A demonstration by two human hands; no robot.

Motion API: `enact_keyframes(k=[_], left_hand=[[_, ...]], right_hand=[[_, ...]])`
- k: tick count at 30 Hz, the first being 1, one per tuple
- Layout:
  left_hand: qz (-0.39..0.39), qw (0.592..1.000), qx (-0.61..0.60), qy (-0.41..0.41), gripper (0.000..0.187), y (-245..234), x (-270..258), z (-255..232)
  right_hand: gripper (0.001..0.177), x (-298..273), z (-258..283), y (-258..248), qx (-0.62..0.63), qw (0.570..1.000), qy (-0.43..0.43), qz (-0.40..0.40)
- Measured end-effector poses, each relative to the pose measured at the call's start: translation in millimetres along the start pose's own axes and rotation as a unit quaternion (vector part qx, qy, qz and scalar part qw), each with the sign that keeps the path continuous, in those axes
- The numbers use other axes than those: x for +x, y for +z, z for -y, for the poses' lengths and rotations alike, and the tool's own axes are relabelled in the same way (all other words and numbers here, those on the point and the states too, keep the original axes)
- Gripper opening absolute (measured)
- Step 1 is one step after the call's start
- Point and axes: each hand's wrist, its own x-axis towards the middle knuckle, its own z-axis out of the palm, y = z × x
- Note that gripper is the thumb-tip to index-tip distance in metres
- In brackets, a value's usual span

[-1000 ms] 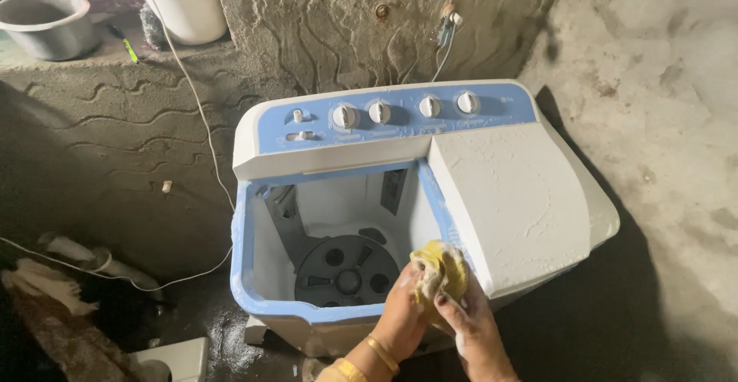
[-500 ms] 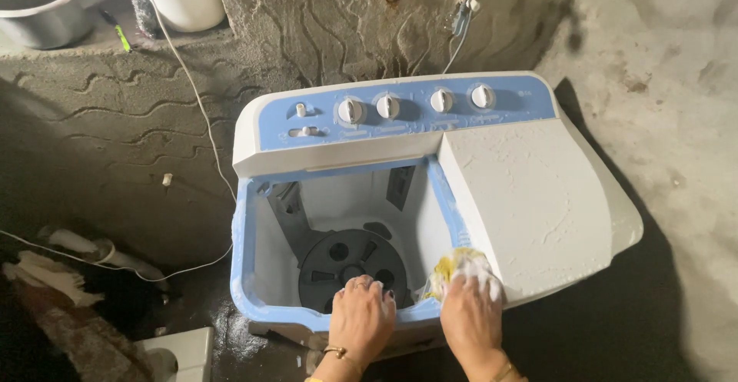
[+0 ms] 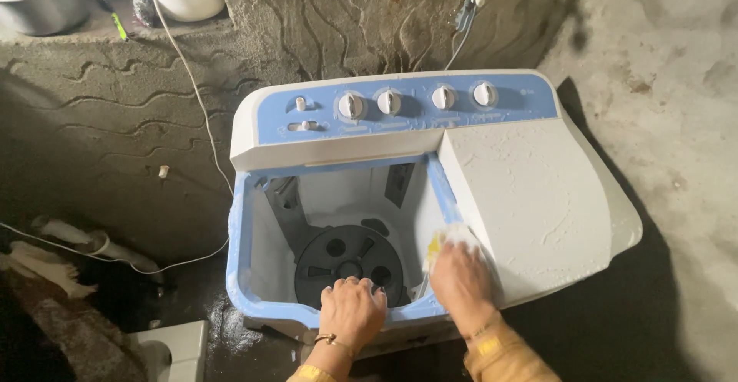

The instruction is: Cleaning the exterior and interior components of a top-loading washing machine using a cloth and soapy water.

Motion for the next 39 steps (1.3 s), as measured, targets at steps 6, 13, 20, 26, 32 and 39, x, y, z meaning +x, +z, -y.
enact_keyframes(k=[6, 13, 20, 26, 32, 39], left_hand=[[-0.047, 0.999, -0.007, 0.025, 0.028, 2.2, -1.4, 1.0], [-0.077, 0.996, -0.022, 0.045, 0.025, 6.0, -2.5, 2.5], [-0.092, 0.994, -0.021, 0.048, 0.025, -2.1, -3.6, 0.9], [-0.045, 0.998, -0.024, 0.032, 0.027, -0.5, -0.1, -2.1], [-0.083, 0.994, -0.036, 0.06, 0.025, 8.1, 1.0, 4.3], [-0.181, 0.976, -0.031, 0.12, 0.02, 6.6, -3.3, 5.4]], right_hand=[[0.032, -47.2, -13.7, -17.7, 0.029, 0.995, 0.045, 0.087], [0.027, 61.1, -9.3, 39.5, 0.038, 0.999, -0.009, -0.011], [0.024, 94.8, -2.0, 21.9, 0.042, 0.997, -0.056, -0.022], [0.031, -16.6, -22.5, -14.0, 0.016, 0.99, -0.001, 0.143], [0.044, -34.4, -31.8, 20.5, 0.059, 0.996, 0.029, 0.065], [0.028, 53.2, -10.6, 19.0, 0.104, 0.987, -0.039, -0.118]])
